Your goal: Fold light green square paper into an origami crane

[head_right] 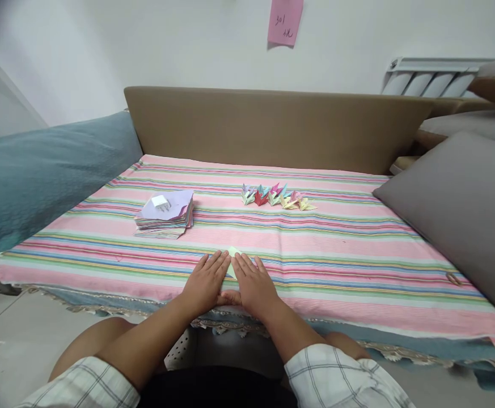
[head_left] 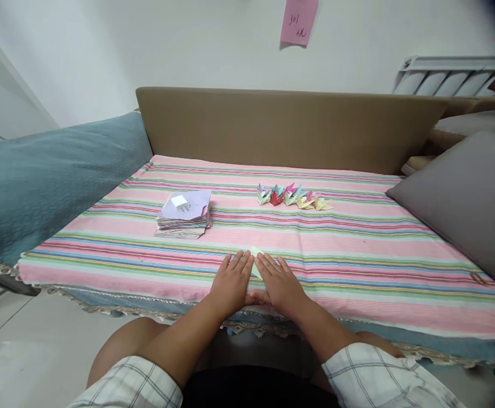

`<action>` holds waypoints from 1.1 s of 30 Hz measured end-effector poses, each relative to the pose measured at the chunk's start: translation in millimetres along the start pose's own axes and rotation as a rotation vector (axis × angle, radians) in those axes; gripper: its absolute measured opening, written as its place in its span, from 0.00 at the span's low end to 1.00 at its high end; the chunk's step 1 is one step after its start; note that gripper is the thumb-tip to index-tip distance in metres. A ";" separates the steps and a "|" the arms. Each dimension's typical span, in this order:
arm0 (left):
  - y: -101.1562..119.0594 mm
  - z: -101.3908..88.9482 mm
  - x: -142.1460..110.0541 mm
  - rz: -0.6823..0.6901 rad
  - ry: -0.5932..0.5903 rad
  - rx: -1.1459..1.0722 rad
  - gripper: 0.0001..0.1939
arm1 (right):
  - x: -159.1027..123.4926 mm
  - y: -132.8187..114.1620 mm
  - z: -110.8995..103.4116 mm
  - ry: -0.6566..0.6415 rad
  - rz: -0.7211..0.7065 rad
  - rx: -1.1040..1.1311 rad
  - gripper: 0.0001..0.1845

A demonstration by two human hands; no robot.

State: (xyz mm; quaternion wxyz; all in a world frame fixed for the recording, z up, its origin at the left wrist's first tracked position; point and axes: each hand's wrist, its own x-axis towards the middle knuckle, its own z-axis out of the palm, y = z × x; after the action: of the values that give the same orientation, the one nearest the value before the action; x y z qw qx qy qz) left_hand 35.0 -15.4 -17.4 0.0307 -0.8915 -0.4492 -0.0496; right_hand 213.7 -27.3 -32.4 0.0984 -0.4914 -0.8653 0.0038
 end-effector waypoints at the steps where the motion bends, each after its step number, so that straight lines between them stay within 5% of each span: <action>1: -1.1 -0.4 0.1 -0.009 0.000 -0.015 0.46 | 0.0 -0.1 -0.7 -0.005 0.001 0.006 0.44; 8: -7.3 2.4 -0.1 -0.056 0.030 -0.078 0.58 | -0.9 -1.8 -9.4 -0.042 0.000 0.052 0.42; 25: -11.0 4.6 -4.0 0.015 0.071 -0.031 0.50 | -4.2 7.0 -12.4 -0.070 -0.099 -0.009 0.41; 33: -9.3 0.2 -3.1 0.038 0.039 -0.016 0.50 | -12.0 17.5 -18.9 -0.082 0.007 -0.019 0.37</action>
State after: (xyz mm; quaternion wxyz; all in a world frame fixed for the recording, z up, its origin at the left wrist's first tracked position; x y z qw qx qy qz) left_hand 25.7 -12.3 -17.8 0.0334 -0.8989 -0.4312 -0.0701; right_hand 237.9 -30.1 -17.8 0.0585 -0.4947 -0.8669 0.0160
